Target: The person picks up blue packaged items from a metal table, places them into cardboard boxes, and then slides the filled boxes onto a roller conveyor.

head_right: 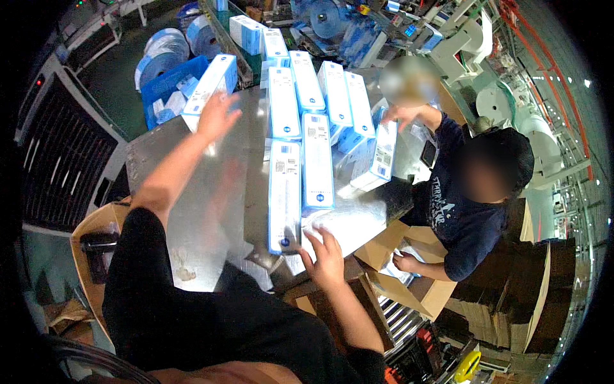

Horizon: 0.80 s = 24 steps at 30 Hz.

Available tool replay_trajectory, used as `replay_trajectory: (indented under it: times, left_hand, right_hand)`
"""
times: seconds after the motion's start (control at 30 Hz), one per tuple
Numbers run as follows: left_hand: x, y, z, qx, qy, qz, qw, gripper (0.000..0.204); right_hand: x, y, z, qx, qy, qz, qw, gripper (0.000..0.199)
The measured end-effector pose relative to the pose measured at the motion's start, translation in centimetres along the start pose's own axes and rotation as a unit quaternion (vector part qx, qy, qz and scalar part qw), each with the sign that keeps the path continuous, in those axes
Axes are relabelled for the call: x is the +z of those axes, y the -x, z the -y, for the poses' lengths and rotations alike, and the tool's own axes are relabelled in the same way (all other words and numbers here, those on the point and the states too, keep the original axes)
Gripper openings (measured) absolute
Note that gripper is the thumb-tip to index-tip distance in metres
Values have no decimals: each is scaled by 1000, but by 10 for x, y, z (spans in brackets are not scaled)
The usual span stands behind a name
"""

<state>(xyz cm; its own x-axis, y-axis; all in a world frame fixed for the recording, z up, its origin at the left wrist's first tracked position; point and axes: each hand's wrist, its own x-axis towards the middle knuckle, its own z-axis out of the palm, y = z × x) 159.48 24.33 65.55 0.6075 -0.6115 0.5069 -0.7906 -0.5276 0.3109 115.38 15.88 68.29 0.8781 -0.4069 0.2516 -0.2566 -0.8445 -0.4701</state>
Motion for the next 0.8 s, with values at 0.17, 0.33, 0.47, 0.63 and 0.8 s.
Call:
replay_trajectory:
  times: [0.17,0.33,0.47,0.63,0.8]
  left_hand:
    - [10,-65,88,-217,-122,175,953,84]
    - [-9,-20,58,-236,-51,277,930,83]
    - [-80,113,1,-186,-36,324,927,87]
    - [-134,237,-51,-150,224,362,892,110]
    - [-56,308,-13,-365,603,373,603,61]
  right_hand:
    - [55,-141,-53,14,218,-60,974,70]
    - [62,-149,-67,310,79,111,941,102]
    - [71,-93,-17,261,95,128,952,113]
    - [50,-6,30,324,-90,220,916,123]
    - [76,18,-30,356,-501,402,678,68]
